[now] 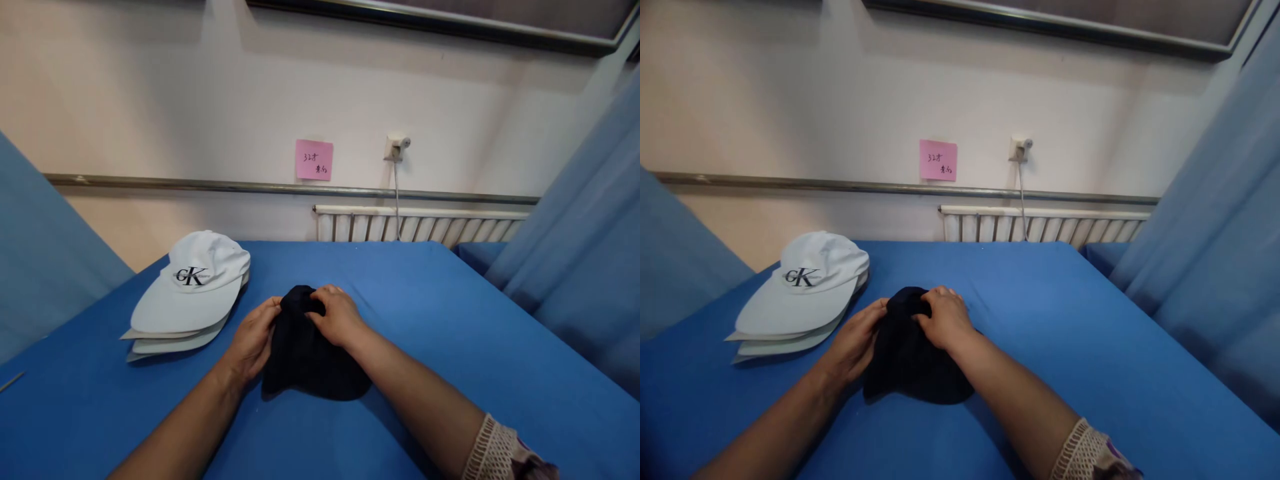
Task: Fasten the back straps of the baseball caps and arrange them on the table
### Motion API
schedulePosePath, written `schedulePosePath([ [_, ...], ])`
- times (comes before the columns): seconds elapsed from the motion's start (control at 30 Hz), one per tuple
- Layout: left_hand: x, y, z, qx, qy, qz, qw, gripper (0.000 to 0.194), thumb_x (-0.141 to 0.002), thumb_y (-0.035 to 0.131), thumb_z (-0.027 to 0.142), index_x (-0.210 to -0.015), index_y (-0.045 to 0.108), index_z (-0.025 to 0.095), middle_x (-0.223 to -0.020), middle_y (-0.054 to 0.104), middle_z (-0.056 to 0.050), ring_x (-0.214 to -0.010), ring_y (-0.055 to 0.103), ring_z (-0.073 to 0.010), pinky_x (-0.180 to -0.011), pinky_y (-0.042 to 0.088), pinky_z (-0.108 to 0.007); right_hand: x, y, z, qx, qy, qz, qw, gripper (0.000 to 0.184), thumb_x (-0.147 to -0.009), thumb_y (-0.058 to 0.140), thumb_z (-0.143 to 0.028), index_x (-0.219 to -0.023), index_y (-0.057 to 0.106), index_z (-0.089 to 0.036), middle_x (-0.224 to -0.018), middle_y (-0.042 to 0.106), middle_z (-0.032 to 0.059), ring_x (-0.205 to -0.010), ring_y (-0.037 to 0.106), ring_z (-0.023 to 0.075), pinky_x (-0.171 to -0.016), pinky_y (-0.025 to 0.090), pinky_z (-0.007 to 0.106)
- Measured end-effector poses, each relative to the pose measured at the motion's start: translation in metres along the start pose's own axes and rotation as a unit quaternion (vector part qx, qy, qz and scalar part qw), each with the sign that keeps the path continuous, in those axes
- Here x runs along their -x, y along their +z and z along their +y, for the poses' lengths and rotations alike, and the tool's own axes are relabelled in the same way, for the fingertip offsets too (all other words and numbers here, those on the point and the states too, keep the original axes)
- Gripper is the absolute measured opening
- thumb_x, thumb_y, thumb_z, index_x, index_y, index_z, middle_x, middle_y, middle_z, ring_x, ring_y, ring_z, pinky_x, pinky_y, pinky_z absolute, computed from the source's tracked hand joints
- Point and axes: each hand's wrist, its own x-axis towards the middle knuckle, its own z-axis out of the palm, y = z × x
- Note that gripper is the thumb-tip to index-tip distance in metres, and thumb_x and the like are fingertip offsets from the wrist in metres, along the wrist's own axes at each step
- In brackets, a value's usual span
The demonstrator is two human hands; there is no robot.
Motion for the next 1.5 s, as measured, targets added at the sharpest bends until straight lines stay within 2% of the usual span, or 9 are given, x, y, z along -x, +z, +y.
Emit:
schedulePosePath([
  [0.17, 0.000, 0.001, -0.002, -0.035, 0.006, 0.007, 0.999, 0.015, -0.076, 0.062, 0.028, -0.085, 0.057, 0.018, -0.069, 0.059, 0.004, -0.058, 0.053, -0.0096, -0.056, 0.044, -0.020, 0.003, 0.001, -0.002, 0.049, -0.003, 0.018, 0.999, 0.011, -0.084, 0.062, -0.022, -0.093, 0.067, -0.022, -0.097, 0.068, 0.0074, -0.095, 0.060, 0.0235, -0.088, 0.043, 0.041],
  [0.3, 0.000, -0.007, 0.004, -0.183, 0.095, 0.063, 0.976, 0.014, -0.082, 0.055, 0.034, -0.085, 0.054, 0.020, -0.070, 0.060, 0.003, -0.061, 0.056, -0.0133, -0.056, 0.045, -0.023, 0.006, -0.004, -0.004, 0.091, -0.029, 0.030, 0.995, 0.014, -0.086, 0.054, -0.019, -0.090, 0.067, -0.021, -0.094, 0.069, 0.0084, -0.090, 0.061, 0.0238, -0.086, 0.041, 0.043],
  [0.43, 0.000, -0.017, 0.015, -0.428, 0.282, 0.137, 0.848, 0.011, -0.084, 0.049, 0.029, -0.088, 0.056, 0.021, -0.112, 0.066, -0.008, -0.106, 0.060, -0.0242, -0.094, 0.045, -0.037, 0.008, -0.017, -0.005, 0.076, -0.039, 0.059, 0.995, 0.015, -0.085, 0.051, -0.019, -0.087, 0.065, -0.022, -0.091, 0.068, 0.0078, -0.089, 0.059, 0.0237, -0.086, 0.041, 0.042],
  [0.53, 0.000, -0.021, 0.017, -0.517, 0.346, 0.154, 0.768, 0.016, -0.085, 0.047, 0.025, -0.094, 0.059, 0.021, -0.122, 0.063, -0.010, -0.115, 0.056, -0.0259, -0.102, 0.040, -0.040, 0.007, -0.026, -0.001, 0.007, -0.031, 0.095, 0.995, 0.014, -0.080, 0.051, -0.016, -0.084, 0.062, -0.023, -0.089, 0.066, 0.0054, -0.089, 0.058, 0.0216, -0.087, 0.041, 0.039],
  [0.7, -0.003, -0.024, 0.013, -0.495, 0.259, 0.187, 0.808, 0.027, -0.085, 0.048, 0.033, -0.105, 0.062, 0.020, -0.108, 0.068, -0.008, -0.087, 0.065, -0.0221, -0.077, 0.050, -0.032, 0.004, -0.028, 0.020, -0.084, 0.087, 0.117, 0.986, 0.010, -0.075, 0.047, -0.018, -0.070, 0.055, -0.022, -0.077, 0.062, 0.0019, -0.072, 0.056, 0.0170, -0.069, 0.044, 0.030],
  [0.83, 0.001, -0.019, 0.010, -0.506, 0.222, 0.162, 0.817, 0.026, -0.083, 0.052, 0.044, -0.090, 0.063, 0.021, -0.082, 0.068, -0.003, -0.071, 0.062, -0.0191, -0.068, 0.047, -0.030, 0.005, -0.022, 0.033, -0.107, 0.167, 0.110, 0.974, 0.010, -0.073, 0.047, -0.021, -0.068, 0.056, -0.022, -0.060, 0.056, -0.0023, -0.057, 0.050, 0.0152, -0.056, 0.038, 0.026],
  [1.07, 0.008, -0.003, -0.001, -0.608, 0.210, 0.056, 0.763, 0.023, -0.080, 0.058, 0.044, -0.081, 0.062, 0.022, -0.080, 0.066, -0.004, -0.070, 0.059, -0.0213, -0.063, 0.039, -0.031, 0.013, -0.019, 0.039, -0.144, 0.154, 0.130, 0.969, 0.012, -0.075, 0.047, -0.026, -0.075, 0.059, -0.022, -0.061, 0.057, -0.0018, -0.056, 0.051, 0.0160, -0.053, 0.038, 0.026],
  [1.33, 0.001, -0.015, 0.006, -0.456, 0.185, 0.082, 0.867, 0.031, -0.087, 0.046, 0.046, -0.072, 0.059, 0.021, -0.069, 0.060, 0.000, -0.067, 0.056, -0.0184, -0.063, 0.041, -0.028, 0.011, -0.024, 0.042, -0.144, 0.139, 0.137, 0.970, 0.013, -0.074, 0.048, -0.027, -0.074, 0.059, -0.021, -0.063, 0.058, -0.0012, -0.060, 0.052, 0.0165, -0.058, 0.041, 0.026],
  [1.5, -0.004, -0.015, 0.000, -0.480, 0.183, 0.103, 0.852, 0.032, -0.088, 0.045, 0.044, -0.071, 0.057, 0.021, -0.065, 0.057, 0.001, -0.064, 0.054, -0.0177, -0.060, 0.038, -0.027, 0.011, -0.023, 0.039, -0.156, 0.145, 0.129, 0.968, 0.014, -0.075, 0.049, -0.029, -0.074, 0.060, -0.021, -0.062, 0.058, -0.0010, -0.060, 0.053, 0.0164, -0.057, 0.041, 0.026],
])
